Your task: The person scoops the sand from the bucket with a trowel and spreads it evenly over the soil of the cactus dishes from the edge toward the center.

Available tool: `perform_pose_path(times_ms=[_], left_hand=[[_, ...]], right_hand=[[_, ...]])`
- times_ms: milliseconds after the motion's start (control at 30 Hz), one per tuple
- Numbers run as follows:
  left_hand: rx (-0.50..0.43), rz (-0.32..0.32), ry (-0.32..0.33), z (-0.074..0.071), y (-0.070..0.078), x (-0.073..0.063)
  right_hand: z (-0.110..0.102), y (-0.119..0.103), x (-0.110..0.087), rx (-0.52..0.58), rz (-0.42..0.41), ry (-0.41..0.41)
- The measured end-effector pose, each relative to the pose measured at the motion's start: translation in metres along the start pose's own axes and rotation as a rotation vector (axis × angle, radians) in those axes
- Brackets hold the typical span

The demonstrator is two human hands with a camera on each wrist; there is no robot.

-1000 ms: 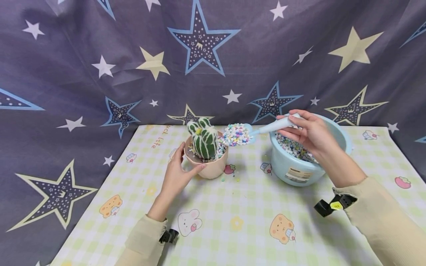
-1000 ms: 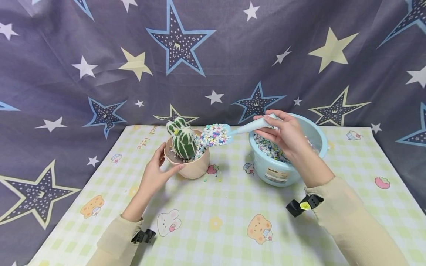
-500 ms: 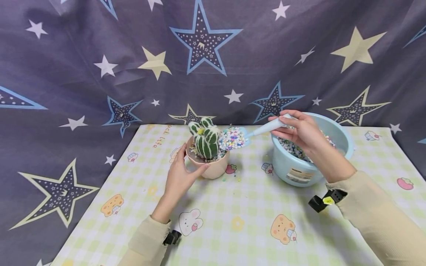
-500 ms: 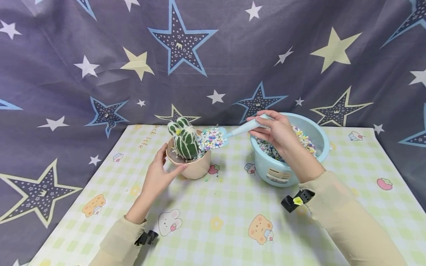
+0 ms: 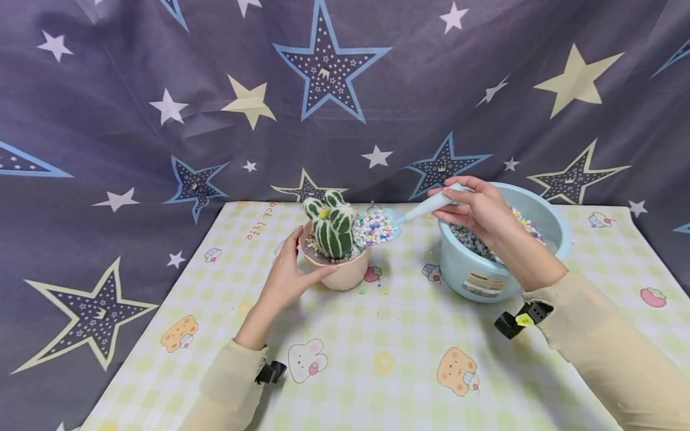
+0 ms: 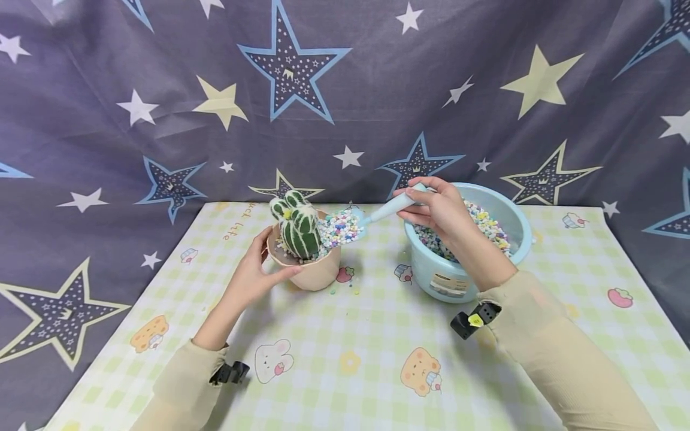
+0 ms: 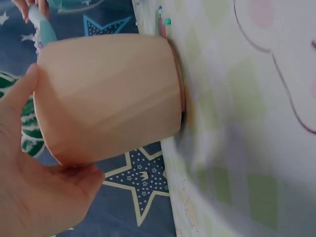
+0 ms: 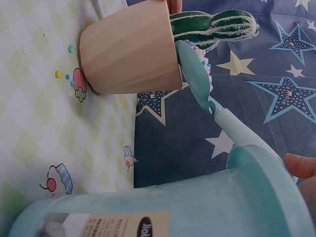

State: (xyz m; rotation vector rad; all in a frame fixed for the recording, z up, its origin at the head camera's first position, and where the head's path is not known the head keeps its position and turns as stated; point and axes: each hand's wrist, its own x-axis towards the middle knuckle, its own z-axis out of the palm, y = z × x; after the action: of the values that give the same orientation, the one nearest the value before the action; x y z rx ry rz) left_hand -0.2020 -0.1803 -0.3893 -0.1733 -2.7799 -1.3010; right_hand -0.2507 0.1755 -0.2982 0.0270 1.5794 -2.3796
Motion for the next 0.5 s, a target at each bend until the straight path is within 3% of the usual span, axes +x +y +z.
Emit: perform_pose_path(times_ms=[167,500], left_hand=[[-0.01,-0.014,-0.025,-0.001,-0.002,0.003],[-0.008,-0.008,-0.005,0.001,-0.001,0.003]], right_hand=[[0.004,-0.003,0.002,-0.039,-0.02,0.003],[0.019,-0.008,0.009,-0.269,-0.092,0.042]])
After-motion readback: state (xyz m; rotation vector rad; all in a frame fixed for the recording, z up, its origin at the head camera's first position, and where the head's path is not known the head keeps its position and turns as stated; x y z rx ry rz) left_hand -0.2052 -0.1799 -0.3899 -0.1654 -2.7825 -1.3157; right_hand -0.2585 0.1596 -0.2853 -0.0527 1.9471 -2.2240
